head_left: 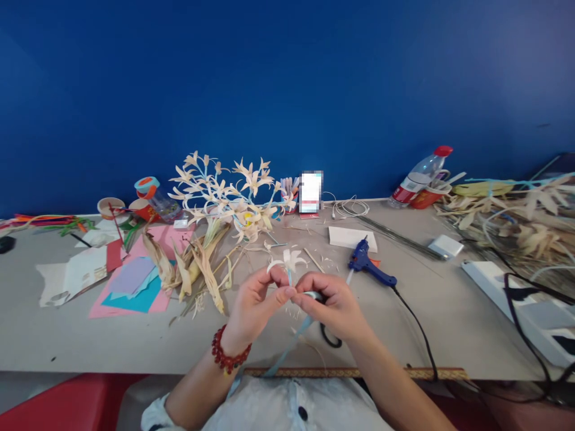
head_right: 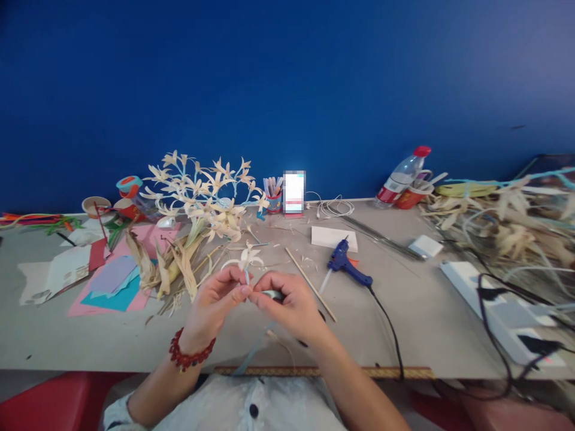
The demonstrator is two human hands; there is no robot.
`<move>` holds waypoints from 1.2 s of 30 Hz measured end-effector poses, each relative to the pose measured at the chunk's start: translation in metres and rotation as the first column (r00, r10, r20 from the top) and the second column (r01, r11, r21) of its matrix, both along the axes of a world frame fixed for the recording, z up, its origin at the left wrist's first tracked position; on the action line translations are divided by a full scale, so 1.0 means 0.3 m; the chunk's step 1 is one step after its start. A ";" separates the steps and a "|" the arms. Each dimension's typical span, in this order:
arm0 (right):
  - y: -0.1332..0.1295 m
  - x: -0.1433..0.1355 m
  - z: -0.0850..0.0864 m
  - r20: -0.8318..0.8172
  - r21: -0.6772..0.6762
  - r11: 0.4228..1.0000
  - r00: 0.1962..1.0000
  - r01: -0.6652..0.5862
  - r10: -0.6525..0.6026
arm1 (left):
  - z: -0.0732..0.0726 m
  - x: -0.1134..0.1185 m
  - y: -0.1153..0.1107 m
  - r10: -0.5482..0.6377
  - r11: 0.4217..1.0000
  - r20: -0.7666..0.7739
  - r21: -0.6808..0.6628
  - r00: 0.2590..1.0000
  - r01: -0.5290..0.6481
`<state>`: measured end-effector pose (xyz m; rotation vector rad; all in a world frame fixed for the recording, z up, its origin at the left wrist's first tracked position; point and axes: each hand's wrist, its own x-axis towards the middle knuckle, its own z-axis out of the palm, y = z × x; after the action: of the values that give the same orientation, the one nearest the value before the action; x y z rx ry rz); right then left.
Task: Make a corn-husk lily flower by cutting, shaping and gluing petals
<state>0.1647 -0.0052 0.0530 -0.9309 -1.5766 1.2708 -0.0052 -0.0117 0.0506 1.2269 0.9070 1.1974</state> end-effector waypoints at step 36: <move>-0.147 0.017 -0.182 0.351 0.684 0.708 0.930 -0.179 -0.104 | -0.203 0.060 -0.013 0.409 0.912 0.158 -0.111 0.899 -0.395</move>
<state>0.1698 -0.0494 -0.0017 -0.6355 -2.1609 0.4035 0.0127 -0.0157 -0.0104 0.8742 1.0931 1.5588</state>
